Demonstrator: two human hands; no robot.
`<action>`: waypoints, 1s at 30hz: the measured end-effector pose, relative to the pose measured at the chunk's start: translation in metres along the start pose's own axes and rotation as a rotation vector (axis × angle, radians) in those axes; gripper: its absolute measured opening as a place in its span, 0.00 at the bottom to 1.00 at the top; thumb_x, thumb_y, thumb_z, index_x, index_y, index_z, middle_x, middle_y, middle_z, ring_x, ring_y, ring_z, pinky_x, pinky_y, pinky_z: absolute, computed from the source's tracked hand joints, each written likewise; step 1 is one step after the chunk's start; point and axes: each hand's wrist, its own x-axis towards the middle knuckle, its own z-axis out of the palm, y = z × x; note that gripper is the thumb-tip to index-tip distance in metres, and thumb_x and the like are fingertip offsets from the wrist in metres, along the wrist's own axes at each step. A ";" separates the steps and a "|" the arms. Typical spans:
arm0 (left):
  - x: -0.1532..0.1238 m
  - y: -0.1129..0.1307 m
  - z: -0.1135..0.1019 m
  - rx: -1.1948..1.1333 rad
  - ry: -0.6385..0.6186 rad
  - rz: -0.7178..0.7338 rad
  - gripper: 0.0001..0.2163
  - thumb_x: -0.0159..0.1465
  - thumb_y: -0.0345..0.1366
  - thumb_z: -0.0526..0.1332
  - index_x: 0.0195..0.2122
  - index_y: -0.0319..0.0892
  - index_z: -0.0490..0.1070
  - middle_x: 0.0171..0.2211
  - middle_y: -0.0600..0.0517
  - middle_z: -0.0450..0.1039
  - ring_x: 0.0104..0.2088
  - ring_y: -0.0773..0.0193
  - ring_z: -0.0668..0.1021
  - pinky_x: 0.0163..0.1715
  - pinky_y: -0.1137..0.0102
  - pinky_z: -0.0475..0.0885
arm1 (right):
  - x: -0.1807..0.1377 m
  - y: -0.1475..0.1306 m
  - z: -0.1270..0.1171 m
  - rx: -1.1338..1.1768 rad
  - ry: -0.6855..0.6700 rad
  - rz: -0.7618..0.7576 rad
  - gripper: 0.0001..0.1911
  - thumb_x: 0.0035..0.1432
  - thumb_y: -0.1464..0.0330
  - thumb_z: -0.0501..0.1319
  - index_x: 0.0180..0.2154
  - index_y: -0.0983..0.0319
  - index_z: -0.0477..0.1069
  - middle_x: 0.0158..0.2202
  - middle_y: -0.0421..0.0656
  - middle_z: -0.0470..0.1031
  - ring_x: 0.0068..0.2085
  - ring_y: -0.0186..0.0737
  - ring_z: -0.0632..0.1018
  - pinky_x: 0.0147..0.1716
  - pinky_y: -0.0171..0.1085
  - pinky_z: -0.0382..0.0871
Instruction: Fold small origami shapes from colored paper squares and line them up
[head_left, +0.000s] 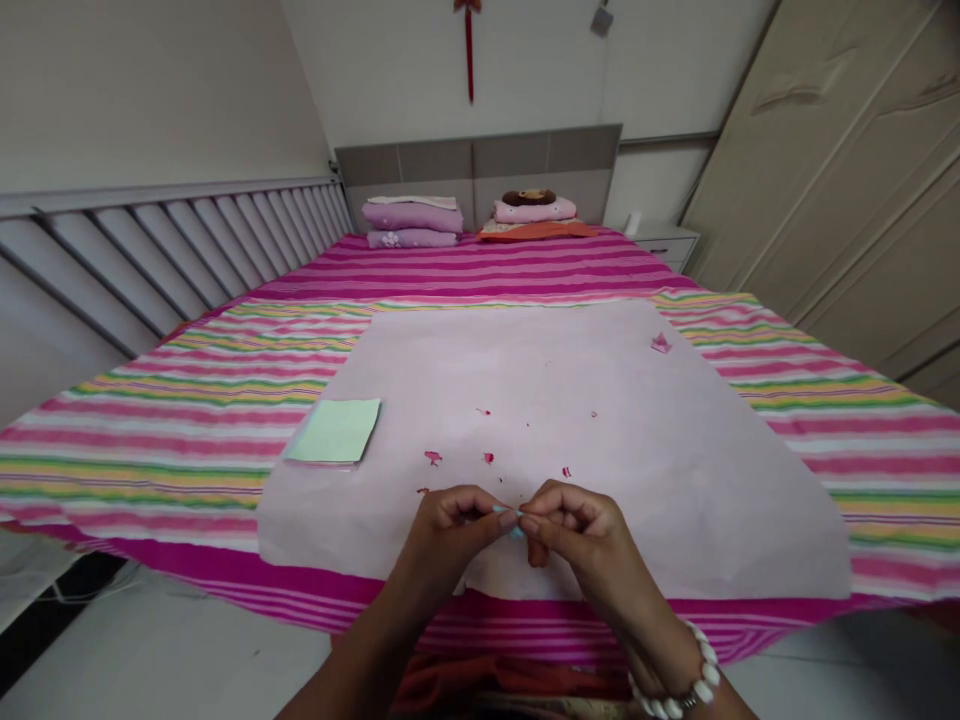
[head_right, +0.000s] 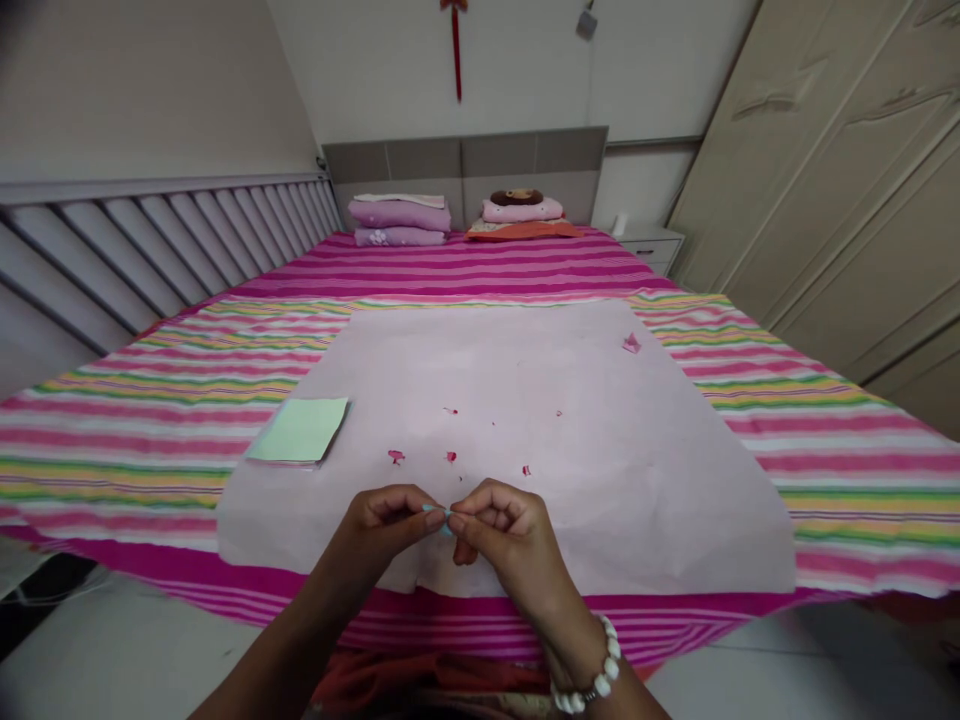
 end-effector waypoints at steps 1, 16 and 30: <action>0.000 0.000 0.001 -0.013 0.016 0.009 0.09 0.50 0.38 0.69 0.19 0.39 0.75 0.18 0.55 0.70 0.23 0.69 0.69 0.26 0.72 0.63 | 0.000 0.001 0.001 0.025 0.004 0.011 0.08 0.46 0.66 0.71 0.25 0.62 0.75 0.15 0.37 0.74 0.17 0.31 0.71 0.20 0.32 0.65; 0.027 -0.018 0.004 -0.038 0.078 -0.084 0.12 0.57 0.44 0.63 0.26 0.39 0.75 0.26 0.51 0.73 0.31 0.62 0.74 0.31 0.70 0.66 | 0.026 0.015 -0.008 0.211 0.228 0.183 0.11 0.38 0.67 0.73 0.26 0.65 0.77 0.15 0.40 0.75 0.18 0.33 0.73 0.20 0.31 0.63; 0.059 -0.022 0.003 -0.060 -0.005 0.068 0.07 0.51 0.34 0.69 0.31 0.40 0.76 0.24 0.53 0.76 0.28 0.65 0.77 0.34 0.69 0.72 | 0.049 0.015 -0.028 -0.005 0.213 0.031 0.13 0.51 0.60 0.66 0.32 0.64 0.77 0.22 0.41 0.75 0.22 0.34 0.74 0.22 0.33 0.66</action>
